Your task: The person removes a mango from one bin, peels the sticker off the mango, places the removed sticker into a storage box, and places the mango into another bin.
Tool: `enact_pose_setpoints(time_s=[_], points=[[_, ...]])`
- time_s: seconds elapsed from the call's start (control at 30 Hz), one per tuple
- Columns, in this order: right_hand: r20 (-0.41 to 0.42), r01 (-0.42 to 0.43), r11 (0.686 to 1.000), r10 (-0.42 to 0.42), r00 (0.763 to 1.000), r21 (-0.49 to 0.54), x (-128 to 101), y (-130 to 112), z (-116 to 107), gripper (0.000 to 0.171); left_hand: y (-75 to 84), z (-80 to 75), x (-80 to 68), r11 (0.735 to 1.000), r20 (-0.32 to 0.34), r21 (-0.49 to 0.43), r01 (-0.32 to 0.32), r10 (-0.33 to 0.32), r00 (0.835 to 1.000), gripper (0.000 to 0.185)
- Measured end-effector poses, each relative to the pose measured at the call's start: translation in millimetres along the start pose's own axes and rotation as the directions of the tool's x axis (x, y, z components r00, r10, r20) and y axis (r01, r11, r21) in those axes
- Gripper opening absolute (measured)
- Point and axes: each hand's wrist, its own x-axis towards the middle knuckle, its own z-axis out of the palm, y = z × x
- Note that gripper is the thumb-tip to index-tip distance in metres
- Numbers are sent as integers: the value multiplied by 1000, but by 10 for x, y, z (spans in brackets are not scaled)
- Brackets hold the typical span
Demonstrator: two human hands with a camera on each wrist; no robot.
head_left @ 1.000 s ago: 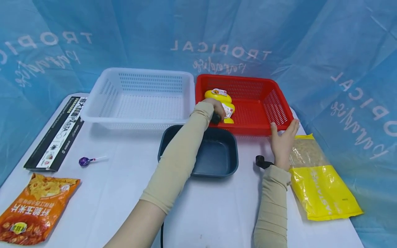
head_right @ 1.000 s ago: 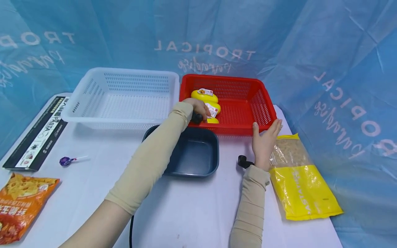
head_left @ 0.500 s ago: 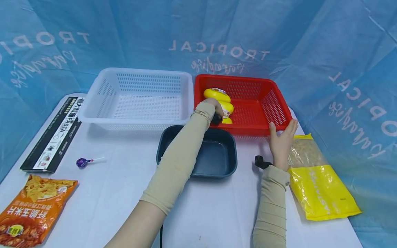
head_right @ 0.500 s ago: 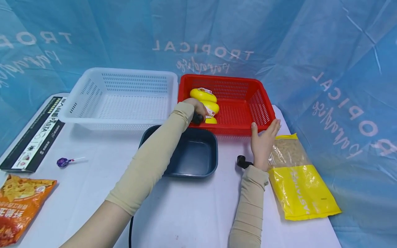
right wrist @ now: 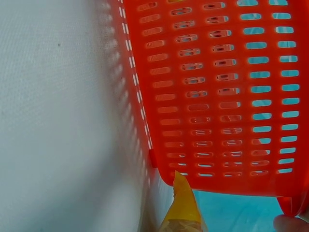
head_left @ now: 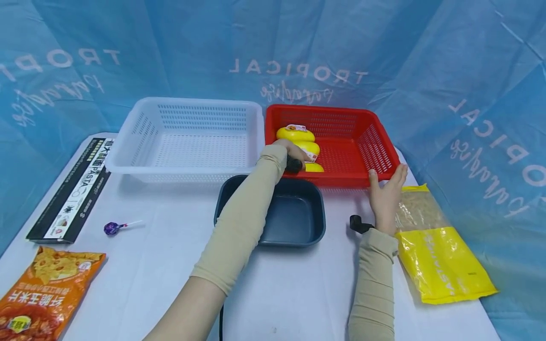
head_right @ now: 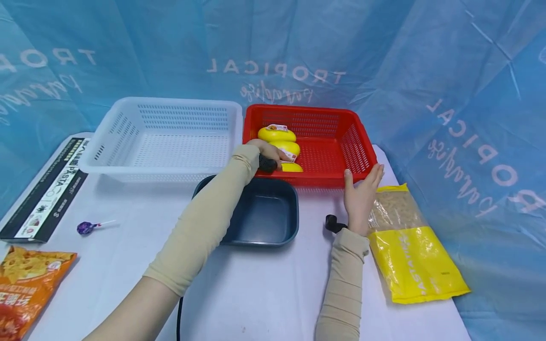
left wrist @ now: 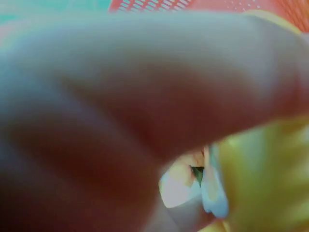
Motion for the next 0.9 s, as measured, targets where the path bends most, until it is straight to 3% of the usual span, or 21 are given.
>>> enact_pose_setpoints(time_s=[0.07,0.13,0.23,0.33,0.63,0.9], points=[[4,4,1000,-4,1000,0,-7,-11,4,89,-32,12,-69,993,-32,111,-50,54,998,64],[1,9,1000,-9,1000,3,-6,-14,4,88,-56,30,-105,994,-82,75,-75,81,993,67],[-3,13,1000,-13,1000,1,-1,-9,-9,88,-65,70,-178,992,-148,-67,-108,97,984,69],[-11,14,1000,-14,1000,-7,9,8,-24,87,-62,111,-233,982,-193,-53,-181,168,967,69],[5,10,999,-10,1000,-32,-3,27,-41,86,-97,236,-374,936,-349,-33,-350,318,882,72],[10,8,1000,-8,1000,-25,-16,-12,0,85,-183,327,-502,889,-483,-111,-445,343,806,76]])
